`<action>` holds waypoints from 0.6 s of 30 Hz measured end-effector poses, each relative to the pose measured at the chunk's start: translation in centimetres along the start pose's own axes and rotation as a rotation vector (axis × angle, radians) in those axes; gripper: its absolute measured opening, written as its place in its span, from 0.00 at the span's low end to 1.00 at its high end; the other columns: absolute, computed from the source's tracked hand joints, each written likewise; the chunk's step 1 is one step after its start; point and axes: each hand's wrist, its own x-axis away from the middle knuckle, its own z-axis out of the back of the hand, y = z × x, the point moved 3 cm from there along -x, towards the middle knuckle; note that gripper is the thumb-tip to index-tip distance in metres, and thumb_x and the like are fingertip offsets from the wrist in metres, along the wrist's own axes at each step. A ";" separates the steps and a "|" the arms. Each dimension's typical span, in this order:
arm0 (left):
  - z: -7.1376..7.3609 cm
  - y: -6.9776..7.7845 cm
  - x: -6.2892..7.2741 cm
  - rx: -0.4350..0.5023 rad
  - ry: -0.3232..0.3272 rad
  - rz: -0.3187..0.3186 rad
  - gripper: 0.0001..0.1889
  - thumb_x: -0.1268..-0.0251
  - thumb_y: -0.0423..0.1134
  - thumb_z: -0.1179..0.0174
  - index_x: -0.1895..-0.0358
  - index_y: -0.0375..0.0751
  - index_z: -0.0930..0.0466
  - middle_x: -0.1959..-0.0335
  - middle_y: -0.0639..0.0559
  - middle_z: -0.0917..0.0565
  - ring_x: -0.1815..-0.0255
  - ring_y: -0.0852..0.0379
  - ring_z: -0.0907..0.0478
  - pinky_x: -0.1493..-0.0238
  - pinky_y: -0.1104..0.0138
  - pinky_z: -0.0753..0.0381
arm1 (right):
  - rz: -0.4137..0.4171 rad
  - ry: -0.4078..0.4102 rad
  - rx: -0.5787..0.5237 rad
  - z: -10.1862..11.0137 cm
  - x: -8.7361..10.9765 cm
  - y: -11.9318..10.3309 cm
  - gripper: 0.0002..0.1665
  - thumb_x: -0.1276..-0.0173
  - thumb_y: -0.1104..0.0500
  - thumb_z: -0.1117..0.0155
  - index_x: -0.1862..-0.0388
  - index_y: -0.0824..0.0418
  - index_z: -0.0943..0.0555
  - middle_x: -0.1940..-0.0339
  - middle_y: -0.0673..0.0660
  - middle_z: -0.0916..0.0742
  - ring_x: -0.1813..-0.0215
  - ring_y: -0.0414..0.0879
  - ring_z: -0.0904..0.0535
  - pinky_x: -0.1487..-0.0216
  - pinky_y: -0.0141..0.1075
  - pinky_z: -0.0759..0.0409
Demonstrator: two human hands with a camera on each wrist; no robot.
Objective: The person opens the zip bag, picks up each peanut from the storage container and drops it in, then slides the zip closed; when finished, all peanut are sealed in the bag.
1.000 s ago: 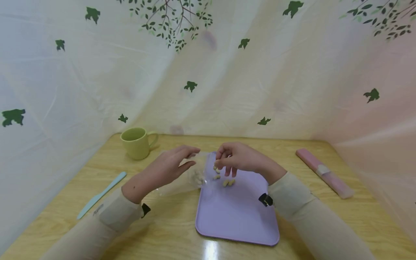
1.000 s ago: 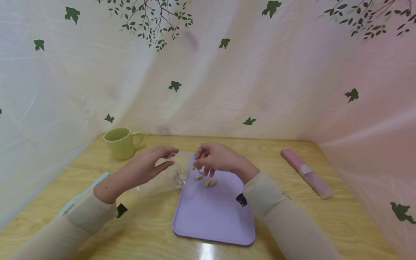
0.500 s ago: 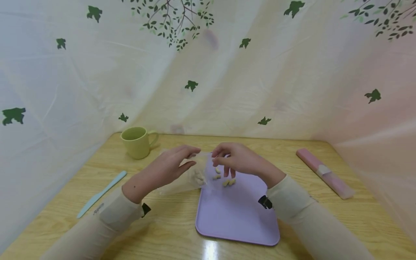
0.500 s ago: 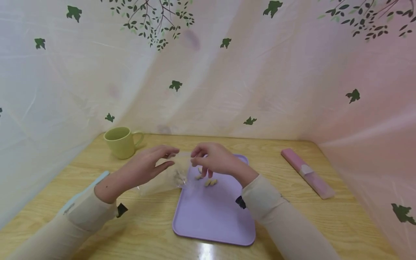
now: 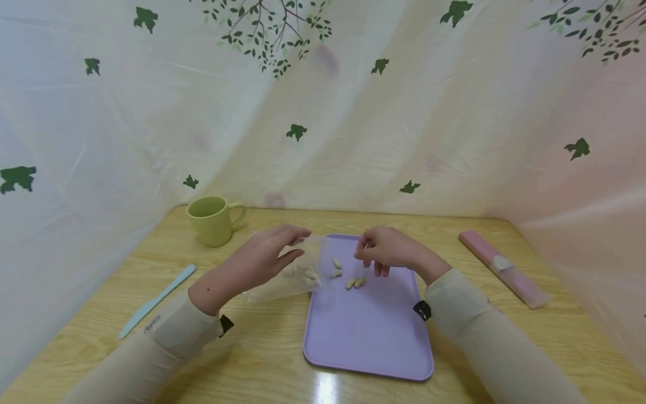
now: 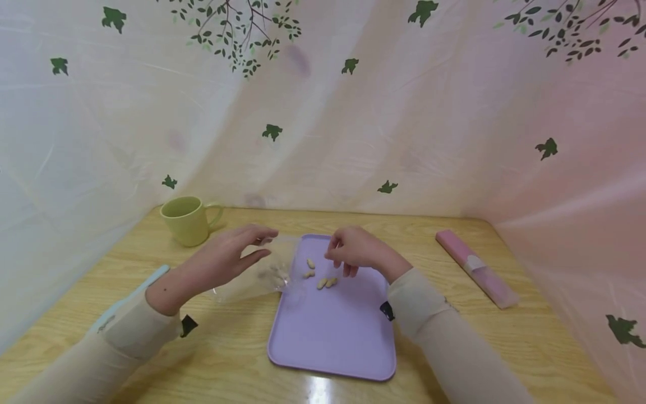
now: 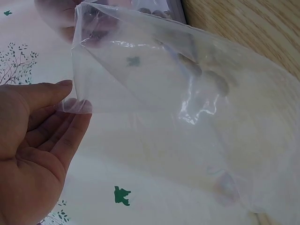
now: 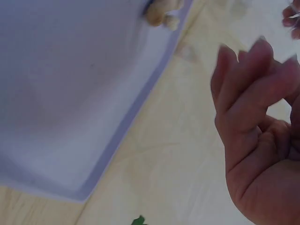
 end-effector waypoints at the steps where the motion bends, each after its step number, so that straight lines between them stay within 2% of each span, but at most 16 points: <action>1: 0.0 0.0 0.0 0.000 -0.002 0.002 0.21 0.27 0.34 0.30 0.34 0.37 0.19 0.41 0.44 0.11 0.46 0.51 0.09 0.46 0.58 0.07 | -0.015 -0.019 0.020 0.0 -0.1 0.3 0.11 0.21 0.55 0.34 0.51 0.63 0.16 0.61 0.63 0.09 0.76 0.46 0.16 0.67 0.45 0.10; 5: 0.1 0.1 0.0 0.001 -0.005 0.006 0.21 0.27 0.34 0.31 0.34 0.37 0.19 0.41 0.44 0.11 0.46 0.51 0.09 0.47 0.59 0.07 | -0.063 -0.109 0.073 -0.4 -0.5 1.3 0.08 0.23 0.57 0.33 0.54 0.61 0.16 0.63 0.59 0.10 0.76 0.43 0.17 0.69 0.38 0.12; 9: 0.2 0.1 0.0 0.003 -0.001 0.006 0.21 0.28 0.33 0.30 0.35 0.37 0.19 0.41 0.44 0.11 0.46 0.51 0.09 0.47 0.58 0.07 | -0.073 -0.180 0.079 -1.1 -0.8 1.8 0.06 0.25 0.58 0.31 0.55 0.59 0.16 0.64 0.57 0.11 0.76 0.42 0.18 0.70 0.37 0.13; 15: 0.2 0.2 0.0 0.004 -0.007 0.014 0.21 0.27 0.34 0.31 0.34 0.37 0.19 0.41 0.44 0.11 0.46 0.51 0.09 0.46 0.58 0.07 | -0.074 -0.224 0.106 -1.6 -1.1 2.0 0.06 0.31 0.61 0.28 0.57 0.56 0.16 0.70 0.55 0.13 0.80 0.41 0.18 0.71 0.34 0.14; 18: 0.3 0.2 0.0 0.003 -0.015 0.019 0.21 0.26 0.35 0.31 0.34 0.37 0.19 0.41 0.44 0.11 0.45 0.51 0.09 0.46 0.59 0.07 | -0.064 -0.239 0.128 -2.0 -1.2 1.9 0.06 0.32 0.61 0.28 0.58 0.56 0.16 0.69 0.54 0.13 0.79 0.40 0.18 0.71 0.33 0.14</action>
